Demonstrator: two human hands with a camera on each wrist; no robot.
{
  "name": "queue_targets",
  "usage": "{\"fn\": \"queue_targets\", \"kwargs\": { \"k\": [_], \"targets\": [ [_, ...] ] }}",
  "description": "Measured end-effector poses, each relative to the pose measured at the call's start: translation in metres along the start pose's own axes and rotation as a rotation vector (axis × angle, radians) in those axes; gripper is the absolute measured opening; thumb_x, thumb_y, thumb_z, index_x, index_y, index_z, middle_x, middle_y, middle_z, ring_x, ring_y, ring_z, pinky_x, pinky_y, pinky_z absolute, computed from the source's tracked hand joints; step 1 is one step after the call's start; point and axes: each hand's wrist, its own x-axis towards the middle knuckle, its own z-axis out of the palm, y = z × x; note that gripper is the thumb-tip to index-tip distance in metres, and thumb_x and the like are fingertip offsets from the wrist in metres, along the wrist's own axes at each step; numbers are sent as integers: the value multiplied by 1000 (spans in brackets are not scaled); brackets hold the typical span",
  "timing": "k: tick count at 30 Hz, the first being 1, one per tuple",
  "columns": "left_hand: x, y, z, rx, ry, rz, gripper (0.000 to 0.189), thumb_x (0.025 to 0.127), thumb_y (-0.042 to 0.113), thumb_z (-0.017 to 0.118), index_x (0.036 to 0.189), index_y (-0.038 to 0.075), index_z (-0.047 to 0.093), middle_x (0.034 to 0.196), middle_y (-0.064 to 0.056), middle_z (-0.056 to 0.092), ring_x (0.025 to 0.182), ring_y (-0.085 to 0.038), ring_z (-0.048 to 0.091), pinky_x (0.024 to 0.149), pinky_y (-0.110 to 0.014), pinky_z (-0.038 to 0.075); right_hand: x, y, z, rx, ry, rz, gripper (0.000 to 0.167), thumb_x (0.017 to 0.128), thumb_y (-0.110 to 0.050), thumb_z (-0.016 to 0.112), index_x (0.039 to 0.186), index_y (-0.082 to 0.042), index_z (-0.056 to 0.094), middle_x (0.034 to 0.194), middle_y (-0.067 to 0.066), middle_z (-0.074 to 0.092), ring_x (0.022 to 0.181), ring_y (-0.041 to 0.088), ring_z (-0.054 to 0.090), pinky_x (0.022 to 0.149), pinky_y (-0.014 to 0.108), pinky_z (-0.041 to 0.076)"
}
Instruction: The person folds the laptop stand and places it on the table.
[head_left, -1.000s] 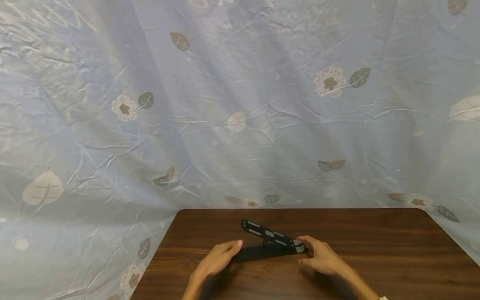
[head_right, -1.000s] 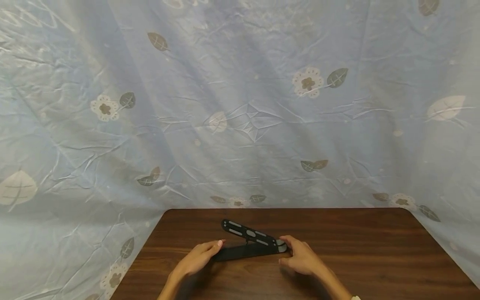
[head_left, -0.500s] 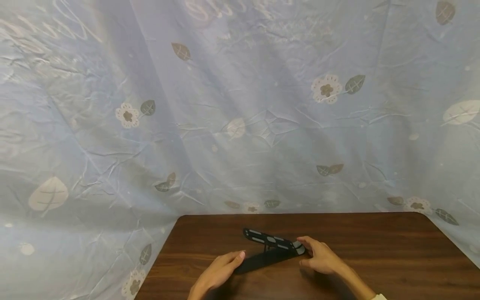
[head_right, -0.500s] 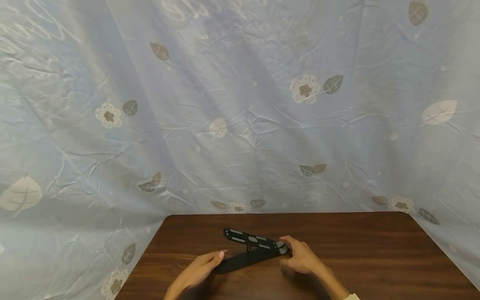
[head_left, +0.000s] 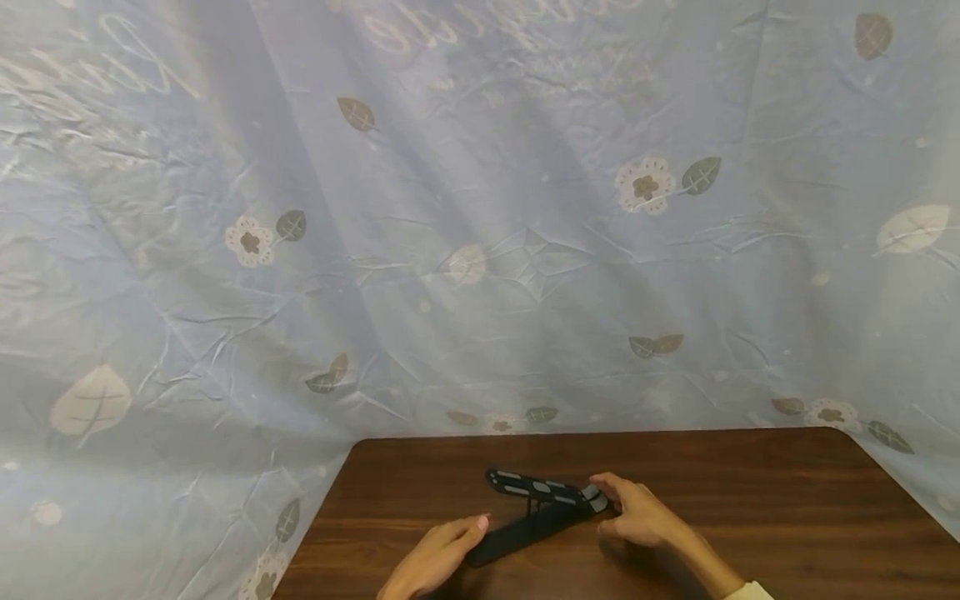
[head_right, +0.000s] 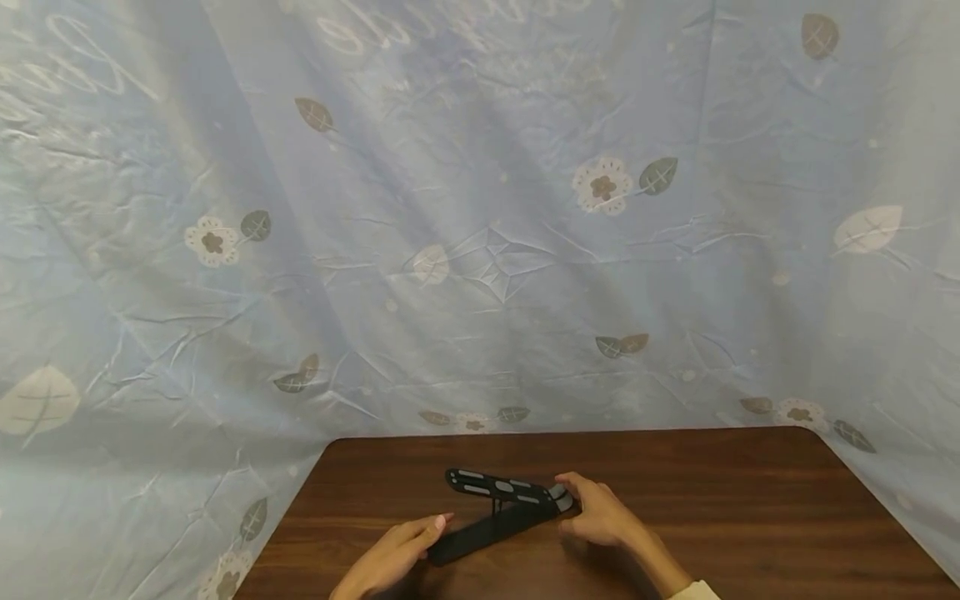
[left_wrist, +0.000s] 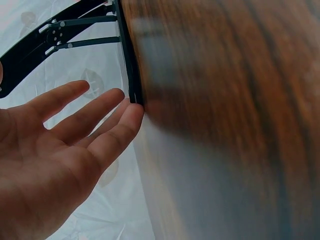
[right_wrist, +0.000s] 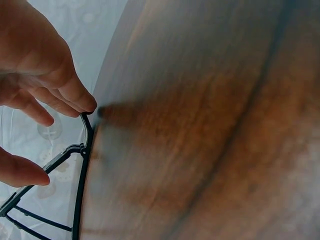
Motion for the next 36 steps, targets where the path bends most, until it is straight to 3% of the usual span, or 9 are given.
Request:
{"fn": "queue_targets", "kwargs": {
  "k": [4,11,13,20,24,31,36],
  "targets": [
    [-1,0,-1,-10,-8,-27,72,114,58,36,153,2,58,157,-26,57,144,-57,50,116,-80,37,6,2,0,-9,1,-5,78,84,-9,83,151,10,48,153,40,51,139,62,53,111,66,52],
    [-4,-2,2,-59,-34,-56,74,113,61,38,151,1,60,152,-29,60,128,-52,66,108,-76,49,12,3,5,-10,-4,5,79,82,-6,82,151,10,47,154,39,51,141,62,51,115,71,47],
    [-5,0,2,-68,-40,-62,76,112,62,39,151,0,59,153,-28,60,133,-53,62,110,-75,48,13,2,5,-6,-4,7,80,82,-5,83,151,11,47,154,40,50,142,62,50,116,71,45],
    [-5,7,2,-90,-70,-27,73,113,59,40,152,-1,58,154,-28,58,134,-50,62,100,-62,61,21,0,2,-7,-9,-9,80,80,0,82,151,9,48,155,38,50,143,61,49,117,71,44],
    [-4,10,3,-116,-87,-44,75,112,62,41,152,0,58,154,-28,58,128,-46,66,94,-57,64,23,1,0,-5,-16,-10,80,78,0,80,152,7,49,156,37,51,144,61,49,116,71,44],
    [-2,17,16,-210,-109,-96,76,112,60,44,152,-4,56,148,-29,61,114,-36,70,94,-55,64,29,4,2,-29,-6,-28,83,72,3,74,151,4,51,155,33,54,145,57,50,118,70,44],
    [0,25,27,-254,-134,-112,76,110,59,49,150,-5,58,139,-24,68,110,-32,72,95,-56,64,32,5,3,-54,-5,-33,85,69,4,74,151,0,52,154,32,56,144,56,51,117,70,44]
  ]
}}
